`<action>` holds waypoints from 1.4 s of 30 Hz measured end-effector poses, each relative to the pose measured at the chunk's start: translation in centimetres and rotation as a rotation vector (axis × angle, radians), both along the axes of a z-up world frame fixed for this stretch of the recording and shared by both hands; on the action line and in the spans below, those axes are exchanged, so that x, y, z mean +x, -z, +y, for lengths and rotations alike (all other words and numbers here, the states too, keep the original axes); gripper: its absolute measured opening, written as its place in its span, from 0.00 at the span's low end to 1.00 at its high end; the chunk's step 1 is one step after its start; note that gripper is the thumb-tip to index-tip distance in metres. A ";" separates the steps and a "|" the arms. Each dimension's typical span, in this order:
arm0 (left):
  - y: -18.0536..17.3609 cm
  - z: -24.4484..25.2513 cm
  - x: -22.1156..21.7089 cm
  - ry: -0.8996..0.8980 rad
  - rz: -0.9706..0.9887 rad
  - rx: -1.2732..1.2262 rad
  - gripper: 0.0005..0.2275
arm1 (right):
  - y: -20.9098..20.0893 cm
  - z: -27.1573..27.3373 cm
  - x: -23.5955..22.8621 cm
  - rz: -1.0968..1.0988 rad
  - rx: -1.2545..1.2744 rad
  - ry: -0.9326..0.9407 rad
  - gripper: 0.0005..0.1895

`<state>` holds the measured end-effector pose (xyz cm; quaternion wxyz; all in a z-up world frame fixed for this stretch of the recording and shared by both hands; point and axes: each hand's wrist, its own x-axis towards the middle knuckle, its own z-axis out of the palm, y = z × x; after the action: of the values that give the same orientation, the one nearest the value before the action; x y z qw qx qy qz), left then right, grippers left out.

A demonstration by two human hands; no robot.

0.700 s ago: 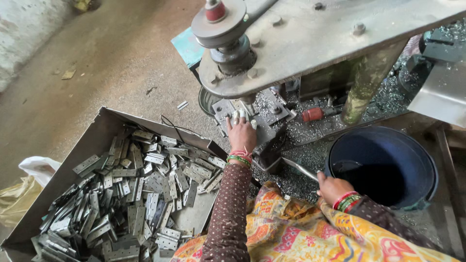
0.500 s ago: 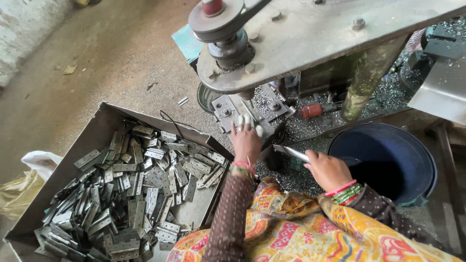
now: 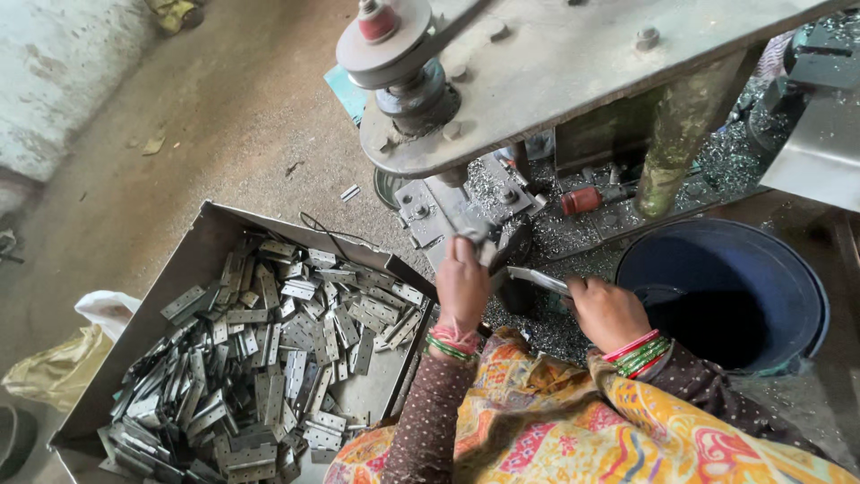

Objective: The person repeatedly picks small metal pieces from a bin, places them under a drill press, and operates the machine to drill holes. After each cycle, the person removes the drilled piece and returns it to the bin. The process is repeated continuously throughout the clip.

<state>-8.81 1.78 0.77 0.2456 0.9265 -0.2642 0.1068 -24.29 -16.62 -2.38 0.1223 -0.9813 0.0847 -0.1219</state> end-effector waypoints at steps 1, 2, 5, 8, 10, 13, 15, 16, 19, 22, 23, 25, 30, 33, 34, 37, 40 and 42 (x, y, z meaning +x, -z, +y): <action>-0.4 0.3 0.6 -0.025 -0.091 0.018 0.08 | 0.0 0.1 0.0 -0.020 0.026 -0.007 0.11; -0.6 0.4 1.1 -0.052 -0.181 0.031 0.08 | 0.1 0.1 0.1 -0.039 0.047 -0.016 0.13; -0.1 -0.1 2.3 -0.105 -0.621 0.184 0.03 | -0.3 0.1 0.1 -0.047 0.060 -0.010 0.15; 1.9 -0.4 3.0 0.007 -0.516 0.382 0.15 | -0.6 0.2 -0.1 -0.006 0.062 -0.010 0.14; 2.6 0.3 3.9 -0.045 -0.107 0.299 0.17 | -0.9 0.1 0.1 0.004 0.062 -0.009 0.15; 2.8 2.2 4.6 -0.162 0.009 0.481 0.21 | -0.8 0.3 -0.1 -0.002 0.069 -0.009 0.15; 2.7 2.8 3.5 -0.191 -0.074 0.574 0.25 | -0.8 0.3 -0.5 -0.015 0.084 -0.017 0.15; 2.4 2.5 3.1 -0.170 -0.126 0.558 0.28 | -1.1 0.2 -0.2 -0.021 0.086 -0.015 0.15; 1.9 0.6 0.7 -0.046 -0.051 0.515 0.26 | -1.9 0.4 0.2 -0.048 0.085 -0.013 0.15; 2.4 -1.3 -0.5 0.011 -0.024 0.522 0.18 | -2.0 0.7 -0.3 -0.064 0.058 -0.019 0.14; 2.5 -1.7 -0.2 0.012 -0.043 0.529 0.15 | -1.9 0.7 -0.5 -0.051 0.049 -0.018 0.15; 2.2 -2.3 1.5 -0.029 -0.069 0.503 0.14 | -1.3 0.1 -0.2 -0.027 0.018 -0.012 0.15; 2.1 -1.7 3.4 -0.039 -0.063 0.458 0.13 | 6.5 -0.9 -0.4 0.209 -0.110 0.050 0.14; 1.9 -1.5 3.2 -0.033 -0.100 0.408 0.13 | 13.4 -1.7 -0.8 0.555 0.110 0.225 0.21; 1.8 -1.6 3.3 -0.039 -0.109 0.398 0.12 | 15.1 -2.7 -1.1 0.524 0.159 0.092 0.26; 1.3 -1.5 3.6 -0.033 -0.148 0.371 0.12 | 17.8 -4.2 -1.0 0.466 0.223 -0.164 0.43; 1.5 -1.2 2.5 -0.026 -0.036 0.426 0.11 | 16.1 -3.2 -2.3 0.516 0.085 -0.055 0.35; 0.6 -1.7 3.3 -0.027 0.018 0.441 0.10 | 12.5 -2.3 -1.7 0.534 -0.014 0.036 0.30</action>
<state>-5.55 0.04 0.17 0.0380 0.9622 -0.2667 0.0411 -25.96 -18.90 -14.91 0.0869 -0.9779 0.1305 0.1384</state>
